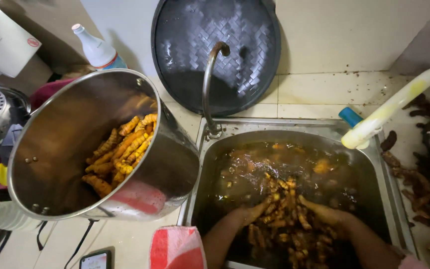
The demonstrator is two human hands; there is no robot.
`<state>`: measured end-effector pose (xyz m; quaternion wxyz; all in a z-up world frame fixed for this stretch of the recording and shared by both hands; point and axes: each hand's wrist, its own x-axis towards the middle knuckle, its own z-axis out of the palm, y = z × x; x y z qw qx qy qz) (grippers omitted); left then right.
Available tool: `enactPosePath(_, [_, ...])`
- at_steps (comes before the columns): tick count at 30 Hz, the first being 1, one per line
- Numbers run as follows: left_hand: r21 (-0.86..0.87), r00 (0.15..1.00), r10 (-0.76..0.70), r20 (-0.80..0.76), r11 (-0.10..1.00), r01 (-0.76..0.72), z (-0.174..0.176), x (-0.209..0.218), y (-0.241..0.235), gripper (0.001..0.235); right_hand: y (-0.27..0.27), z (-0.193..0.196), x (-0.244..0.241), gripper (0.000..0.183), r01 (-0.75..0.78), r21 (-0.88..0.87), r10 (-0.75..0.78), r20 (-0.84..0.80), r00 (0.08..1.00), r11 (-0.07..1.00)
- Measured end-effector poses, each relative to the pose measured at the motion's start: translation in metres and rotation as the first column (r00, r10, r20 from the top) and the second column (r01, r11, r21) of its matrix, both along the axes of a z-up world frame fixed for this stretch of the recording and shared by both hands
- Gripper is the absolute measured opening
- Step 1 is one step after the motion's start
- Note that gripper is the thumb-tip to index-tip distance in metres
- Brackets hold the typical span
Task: Washing turmeric roots in a sink and placing them into a large metal pot
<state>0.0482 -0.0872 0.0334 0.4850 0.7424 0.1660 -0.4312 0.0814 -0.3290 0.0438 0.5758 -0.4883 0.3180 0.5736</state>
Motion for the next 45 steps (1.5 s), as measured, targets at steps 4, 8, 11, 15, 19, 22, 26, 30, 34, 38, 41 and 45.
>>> enactPosePath(4, [-0.045,0.970,0.063,-0.235,0.996,-0.075,-0.019,-0.006,-0.002,0.113,0.003,0.026,-0.005,0.083,0.137,0.064,-0.136,-0.013,0.991,0.989])
enactPosePath(8, [-0.108,0.949,0.144,-0.281,0.978,-0.180,-0.008,-0.006,0.003,0.126,0.003,0.047,-0.006,0.087,0.150,0.089,-0.159,0.103,0.982,0.985])
enactPosePath(11, [-0.399,0.890,0.299,-0.343,0.812,-0.426,0.005,-0.007,0.005,0.093,0.009,0.064,-0.013,0.095,0.209,0.117,-0.225,0.153,0.962,0.971])
enactPosePath(15, [-0.347,0.876,0.400,-0.270,0.808,-0.476,-0.017,-0.010,0.004,0.087,0.006,0.011,-0.016,0.074,0.316,0.025,-0.312,0.245,0.918,0.949])
enactPosePath(19, [-0.289,0.846,0.501,-0.182,0.795,-0.533,-0.056,-0.009,0.007,0.031,-0.012,-0.081,-0.007,0.064,0.184,-0.444,0.214,0.704,0.678,0.877])
enactPosePath(22, [-0.367,0.847,0.478,-0.230,0.764,-0.531,-0.082,-0.002,0.006,0.032,-0.032,-0.127,-0.011,0.062,0.287,-0.604,0.560,0.797,0.224,0.744])
enactPosePath(26, [-0.262,0.888,0.423,-0.178,0.850,-0.457,-0.042,-0.014,0.011,0.037,-0.030,-0.116,-0.030,0.066,0.373,-0.814,0.868,0.494,0.042,0.445])
enactPosePath(30, [-0.398,0.879,0.375,-0.294,0.788,-0.470,-0.047,-0.012,0.012,0.044,0.007,-0.044,-0.055,0.054,0.366,-0.861,0.913,0.402,0.066,0.353])
enactPosePath(34, [-0.416,0.900,0.361,-0.243,0.800,-0.433,-0.067,-0.003,0.011,0.050,0.037,-0.057,-0.057,0.012,0.092,-0.781,0.786,0.608,-0.114,0.617])
enactPosePath(38, [-0.252,0.940,0.316,-0.126,0.907,-0.338,-0.088,0.003,0.003,0.020,0.060,-0.119,-0.070,0.046,-0.434,-0.523,0.547,0.833,-0.080,0.734])
enactPosePath(41, [0.105,0.919,-0.172,0.355,0.984,0.143,-0.051,-0.014,0.010,0.052,0.124,0.038,-0.126,0.047,0.346,-0.090,-0.270,0.459,0.847,0.934])
enactPosePath(45, [0.388,0.866,-0.409,0.286,0.876,0.285,-0.110,0.007,0.009,0.077,0.064,-0.060,-0.081,0.042,-0.526,-0.640,0.684,0.716,-0.143,0.560])
